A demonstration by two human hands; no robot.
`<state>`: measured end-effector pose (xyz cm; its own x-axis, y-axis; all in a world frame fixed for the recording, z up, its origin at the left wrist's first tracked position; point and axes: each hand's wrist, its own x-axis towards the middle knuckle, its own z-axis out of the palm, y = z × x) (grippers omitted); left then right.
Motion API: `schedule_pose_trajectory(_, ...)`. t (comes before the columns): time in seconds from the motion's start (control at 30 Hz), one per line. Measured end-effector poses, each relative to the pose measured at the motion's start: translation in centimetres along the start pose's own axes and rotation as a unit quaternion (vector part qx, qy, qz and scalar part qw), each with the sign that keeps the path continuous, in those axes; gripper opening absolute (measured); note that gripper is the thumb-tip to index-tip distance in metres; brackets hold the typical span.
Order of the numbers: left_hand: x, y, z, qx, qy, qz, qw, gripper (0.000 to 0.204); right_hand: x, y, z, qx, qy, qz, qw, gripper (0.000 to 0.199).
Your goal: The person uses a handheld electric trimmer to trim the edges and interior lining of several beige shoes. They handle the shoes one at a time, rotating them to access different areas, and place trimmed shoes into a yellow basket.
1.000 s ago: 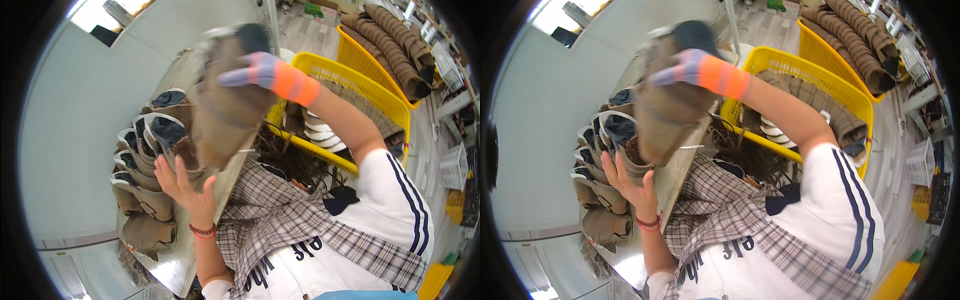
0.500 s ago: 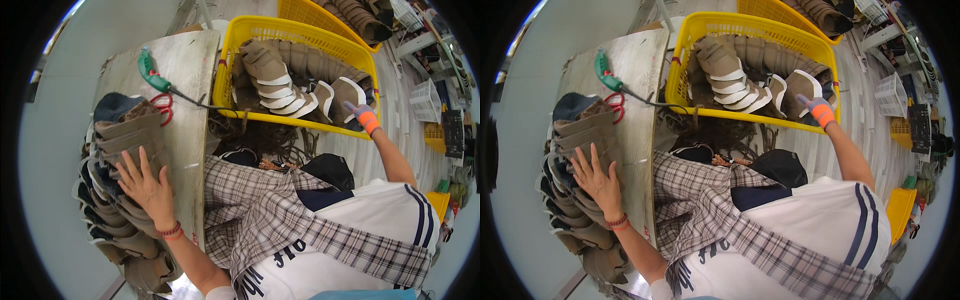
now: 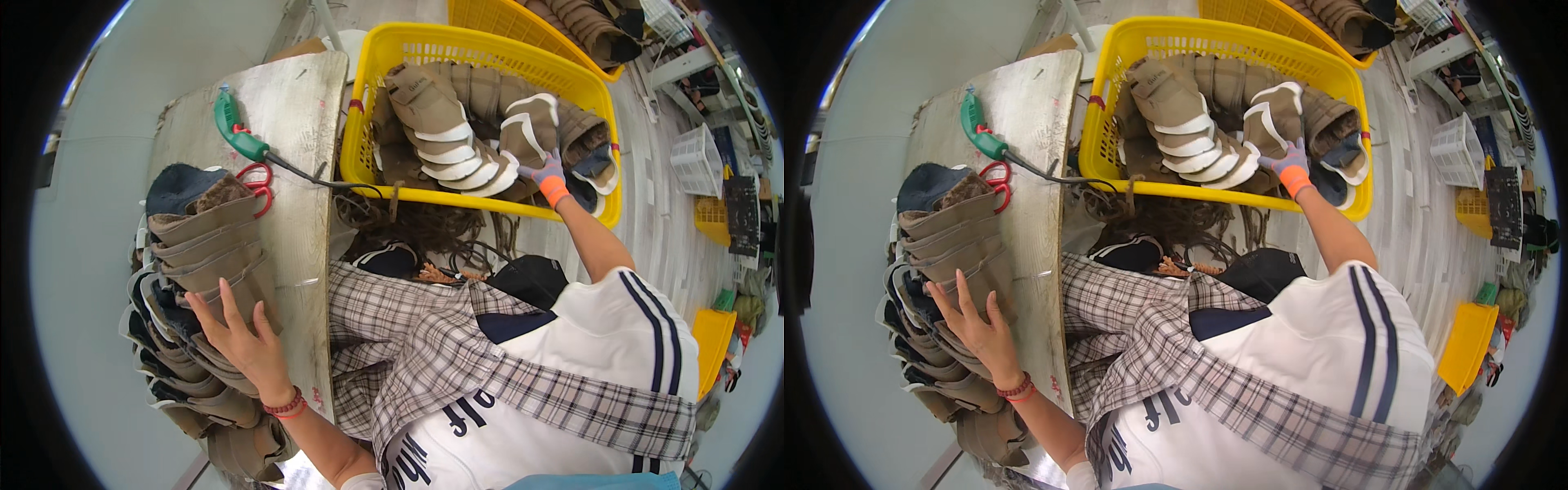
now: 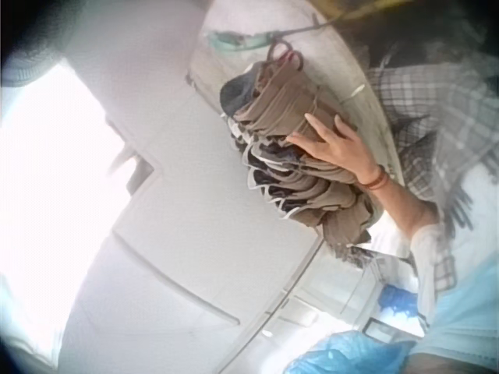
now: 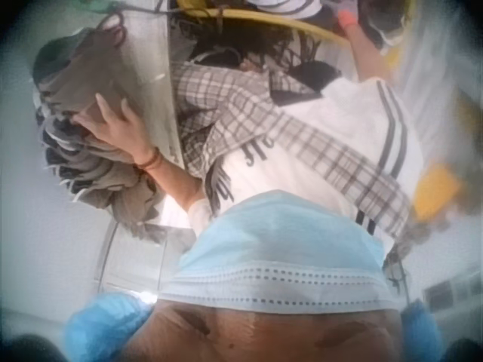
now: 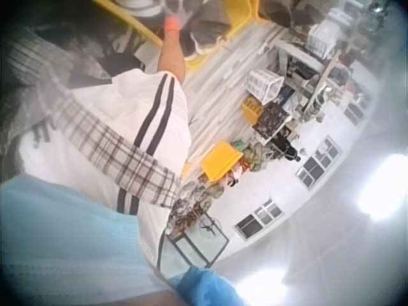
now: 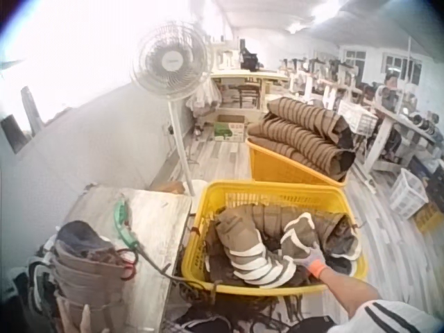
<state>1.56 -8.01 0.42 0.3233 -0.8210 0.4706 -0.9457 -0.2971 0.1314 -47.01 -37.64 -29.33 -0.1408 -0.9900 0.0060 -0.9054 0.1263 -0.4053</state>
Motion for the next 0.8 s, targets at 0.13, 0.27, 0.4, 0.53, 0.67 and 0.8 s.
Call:
schedule_pose_trajectory(0.13, -1.8, 0.2, -1.1, -0.001, 0.041, -0.004, 0.999, 0.045, 6.6, 0.0, 1.2, 0.209, -0.137, 0.049, 0.967, 0.088)
schedule_pose_trajectory(0.27, -4.1, 1.1, -1.3, -0.021, 0.055, -0.007, 0.998, 0.042, 6.6, -0.8, 0.4, 0.027, -0.011, 0.131, 0.991, 0.107)
schedule_pose_trajectory(0.4, -6.2, 1.8, -1.3, -0.047, 0.032, 0.007, 0.998, 0.041, 9.0, 1.8, 1.1, 0.058, -0.067, 0.098, 0.991, 0.108)
schedule_pose_trajectory(0.53, -6.6, 2.8, -0.3, -0.098, 0.012, 0.015, 0.995, 0.038, 8.7, -0.8, 1.5, 0.006, -0.181, -0.015, 0.983, 0.07)
schedule_pose_trajectory(0.67, -6.9, 4.2, -0.1, -0.144, 0.009, 0.025, 0.989, 0.034, 5.0, -8.7, -6.1, -0.091, -0.003, -0.198, 0.976, 0.031)
schedule_pose_trajectory(0.8, -8.4, 5.1, 0.7, -0.221, -0.008, -0.035, 0.975, 0.033, 3.2, -16.6, -11.7, 0.191, 0.128, -0.207, 0.951, 0.033)
